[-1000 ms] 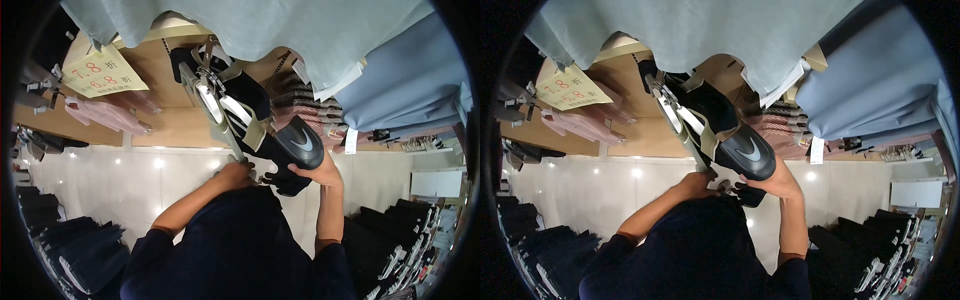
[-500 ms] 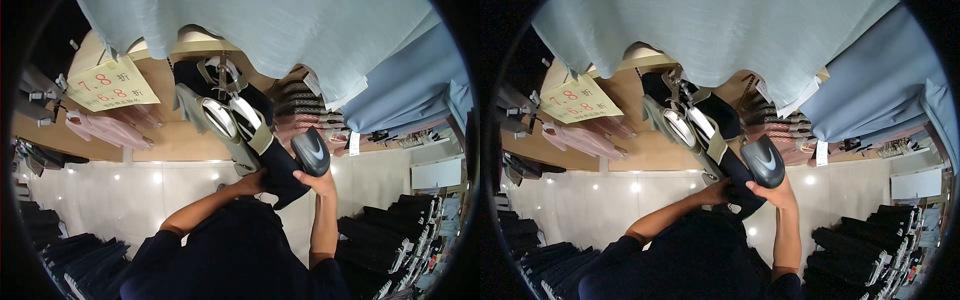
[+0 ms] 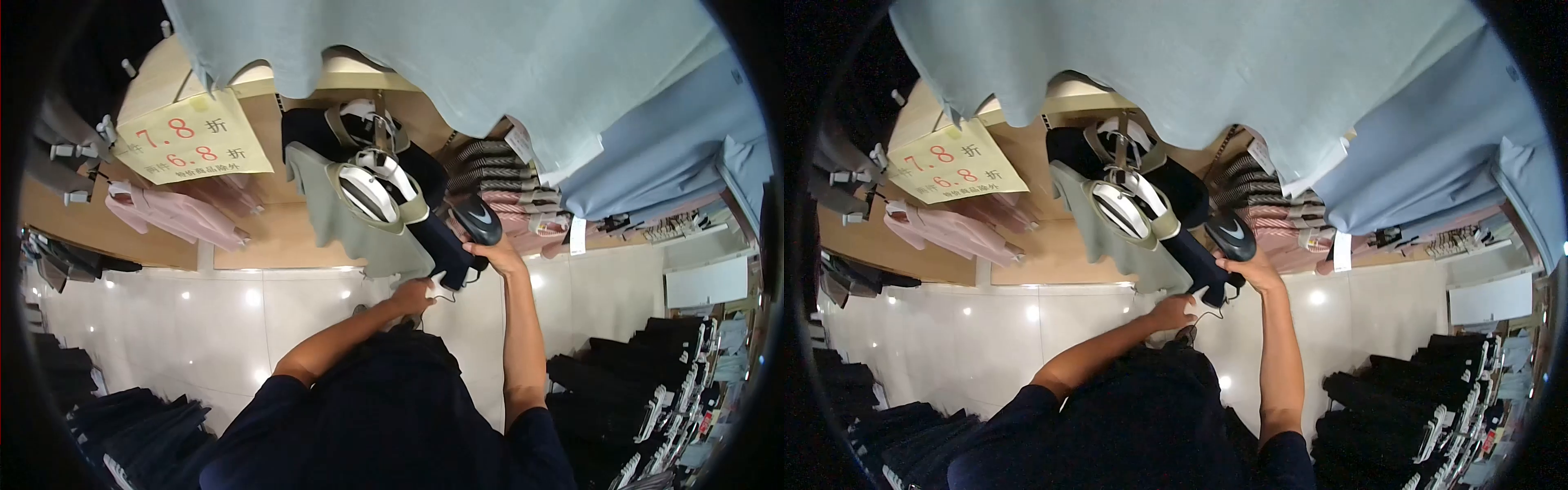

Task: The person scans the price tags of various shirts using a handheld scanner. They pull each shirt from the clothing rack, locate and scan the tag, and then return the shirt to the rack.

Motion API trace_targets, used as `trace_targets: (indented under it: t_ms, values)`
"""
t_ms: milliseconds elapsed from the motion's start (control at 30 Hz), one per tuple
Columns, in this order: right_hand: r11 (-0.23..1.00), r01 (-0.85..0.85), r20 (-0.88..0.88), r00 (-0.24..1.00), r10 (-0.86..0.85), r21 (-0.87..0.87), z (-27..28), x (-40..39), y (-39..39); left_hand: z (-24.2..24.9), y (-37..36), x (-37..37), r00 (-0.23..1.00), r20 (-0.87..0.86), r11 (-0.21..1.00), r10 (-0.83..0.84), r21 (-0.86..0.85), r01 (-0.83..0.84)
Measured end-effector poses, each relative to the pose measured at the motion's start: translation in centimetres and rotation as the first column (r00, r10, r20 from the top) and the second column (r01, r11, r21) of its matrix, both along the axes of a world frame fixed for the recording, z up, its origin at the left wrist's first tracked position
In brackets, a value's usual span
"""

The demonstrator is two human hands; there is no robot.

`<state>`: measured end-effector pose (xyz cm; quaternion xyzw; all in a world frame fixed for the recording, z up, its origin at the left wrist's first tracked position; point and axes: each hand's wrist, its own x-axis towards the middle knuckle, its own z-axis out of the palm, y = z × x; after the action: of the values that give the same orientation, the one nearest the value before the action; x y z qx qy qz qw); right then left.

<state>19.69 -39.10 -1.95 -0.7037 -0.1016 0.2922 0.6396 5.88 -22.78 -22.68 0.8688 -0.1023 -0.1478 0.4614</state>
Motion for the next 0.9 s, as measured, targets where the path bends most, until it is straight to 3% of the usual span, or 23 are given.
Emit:
trace_targets:
  t_ms: [67,133,200,233,267,333,467,500,533,600,667,767,867,900]
  values:
    - [0.999,-0.032,-0.022,0.999,0.032,0.002,-0.4,-0.3,0.0,-0.7,-0.5,0.3,0.983,-0.147,0.970,0.111,0.232,-0.075]
    - [0.998,-0.022,-0.025,0.999,0.024,0.057,0.1,-1.3,0.4,-6.0,-1.7,1.1,0.989,-0.014,0.969,0.147,0.204,-0.141]
    - [0.994,-0.003,-0.039,0.999,0.008,0.106,0.3,-2.0,0.5,-0.9,-2.1,2.1,0.928,-0.151,0.928,0.340,0.211,-0.306]
    - [0.991,-0.024,-0.045,0.999,0.031,0.131,-0.3,-1.9,0.1,-0.9,-2.7,2.7,0.925,-0.147,0.909,0.352,0.289,-0.300]
    - [0.977,-0.030,-0.050,0.998,0.041,0.209,-0.4,-2.1,0.0,-1.0,-2.8,3.2,0.962,-0.033,0.941,0.270,0.219,-0.257]
    - [0.990,-0.008,-0.051,0.999,0.015,0.141,0.3,-2.4,-0.9,-1.5,-4.1,2.9,0.973,0.203,0.987,0.112,0.093,-0.133]
    - [0.992,0.026,-0.199,0.980,-0.001,0.124,-1.3,-2.3,-3.6,1.2,-7.7,1.5,0.902,0.298,0.948,0.313,-0.148,-0.281]
    - [0.999,0.013,-0.204,0.979,-0.005,0.039,-2.7,-2.3,-3.5,1.6,-8.8,1.5,0.865,0.321,0.921,0.385,-0.186,-0.341]
    - [0.997,-0.044,-0.125,0.991,0.051,0.059,-4.0,-2.9,-3.7,2.1,-9.7,1.6,0.823,0.342,0.890,0.454,-0.224,-0.397]
    - [0.991,-0.114,-0.079,0.991,0.109,-0.063,-5.7,-3.7,-3.8,1.9,-10.1,2.6,0.831,0.311,0.884,0.462,-0.244,-0.400]
    - [0.984,-0.178,-0.062,0.982,0.177,-0.003,-5.7,-4.2,-4.8,2.5,-10.0,2.6,0.824,0.329,0.886,0.462,-0.196,-0.419]
    - [0.982,-0.170,-0.072,0.982,0.176,0.078,-4.9,-5.1,-6.3,5.5,-10.0,1.3,0.861,0.227,0.875,0.455,-0.292,-0.386]
    - [0.997,-0.080,-0.053,0.995,0.081,0.022,-5.5,-4.5,-10.9,5.4,-11.0,-0.3,0.801,0.461,0.923,0.381,-0.135,-0.361]
    - [0.999,-0.022,-0.020,1.000,0.022,0.030,-6.1,-5.1,-13.4,6.8,-12.0,-0.6,0.749,0.515,0.907,0.418,-0.190,-0.375]
